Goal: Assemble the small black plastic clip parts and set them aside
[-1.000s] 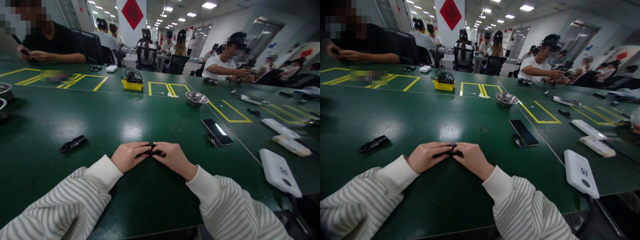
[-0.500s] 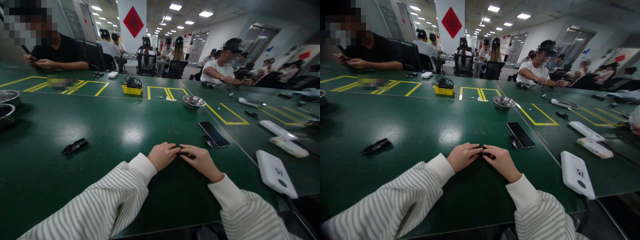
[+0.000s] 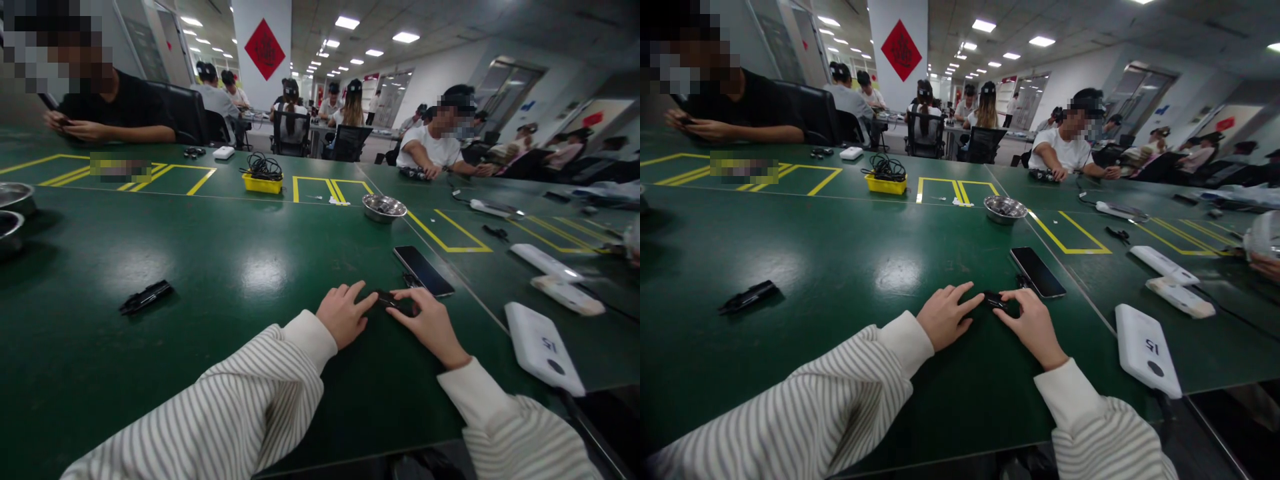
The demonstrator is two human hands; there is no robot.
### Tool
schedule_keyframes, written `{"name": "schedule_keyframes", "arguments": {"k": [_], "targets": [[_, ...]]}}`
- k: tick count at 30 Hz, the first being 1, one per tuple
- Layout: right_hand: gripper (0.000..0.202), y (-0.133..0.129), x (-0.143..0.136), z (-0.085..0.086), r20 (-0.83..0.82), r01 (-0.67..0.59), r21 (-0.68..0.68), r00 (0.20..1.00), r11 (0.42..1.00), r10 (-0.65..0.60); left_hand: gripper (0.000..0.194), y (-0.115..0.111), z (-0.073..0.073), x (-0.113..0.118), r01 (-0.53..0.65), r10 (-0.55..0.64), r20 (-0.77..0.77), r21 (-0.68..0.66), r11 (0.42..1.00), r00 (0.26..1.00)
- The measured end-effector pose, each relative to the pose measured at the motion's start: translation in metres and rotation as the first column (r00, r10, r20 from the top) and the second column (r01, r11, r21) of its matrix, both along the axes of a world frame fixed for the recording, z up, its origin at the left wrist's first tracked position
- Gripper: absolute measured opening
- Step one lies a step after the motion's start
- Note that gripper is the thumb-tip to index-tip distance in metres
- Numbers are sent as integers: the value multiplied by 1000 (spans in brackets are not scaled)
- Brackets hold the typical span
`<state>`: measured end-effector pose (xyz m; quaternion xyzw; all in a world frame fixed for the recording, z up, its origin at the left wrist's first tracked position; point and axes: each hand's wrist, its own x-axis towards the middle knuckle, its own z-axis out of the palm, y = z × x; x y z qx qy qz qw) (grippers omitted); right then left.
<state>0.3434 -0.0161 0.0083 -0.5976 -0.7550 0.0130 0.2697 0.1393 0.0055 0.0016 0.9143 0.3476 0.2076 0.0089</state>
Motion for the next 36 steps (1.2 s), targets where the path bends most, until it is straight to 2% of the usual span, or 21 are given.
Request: {"name": "schedule_keyframes", "arguments": {"k": [4,6,8,10,12,13,14,15,17,20,26,28,31,34,36], "targets": [[30,3,8,-4,99,141,73,984,987,-148,48,-5,1,-56,-79,79,-2,3,997,997],[32,5,12,-5,121,187,84,973,979,-196,47,-7,0,-95,-179,180,-23,56,982,983],[32,5,12,-6,127,216,100,965,971,-228,47,-9,-1,-139,-310,314,-12,126,942,949],[31,6,10,-6,142,234,131,957,963,-252,46,-12,-4,-186,-476,477,41,182,861,878],[29,5,4,-5,155,230,180,954,957,-258,45,-15,-9,-232,-647,651,65,226,728,756],[27,5,0,-4,158,209,201,957,957,-243,46,-17,-11,-252,-707,719,54,249,662,693],[26,4,-6,-3,159,177,215,964,960,-213,46,-17,-14,-270,-739,760,26,259,622,649],[24,4,-13,-2,160,133,218,972,967,-170,47,-17,-16,-283,-740,767,-14,249,624,642],[20,4,-30,-1,165,14,194,985,981,-47,44,-16,-19,-297,-706,725,-73,179,685,685],[16,8,-60,1,156,-172,120,976,978,152,45,-10,-18,-284,-666,670,-107,76,742,735],[16,23,-126,3,11,-364,57,931,930,364,48,9,-10,-198,-450,443,-110,-39,892,890],[20,30,-144,2,-57,-378,56,923,924,381,47,12,-9,-170,-366,361,-76,-65,929,930],[30,39,-158,-2,-152,-345,9,927,939,342,44,11,-7,-139,-244,241,-39,-118,963,970],[41,44,-155,-5,-250,-333,-81,919,939,305,46,6,-6,-125,-144,147,3,-187,972,989],[48,43,-150,-5,-291,-377,-134,899,916,328,51,4,-5,-125,-93,111,64,-239,966,992]]}}
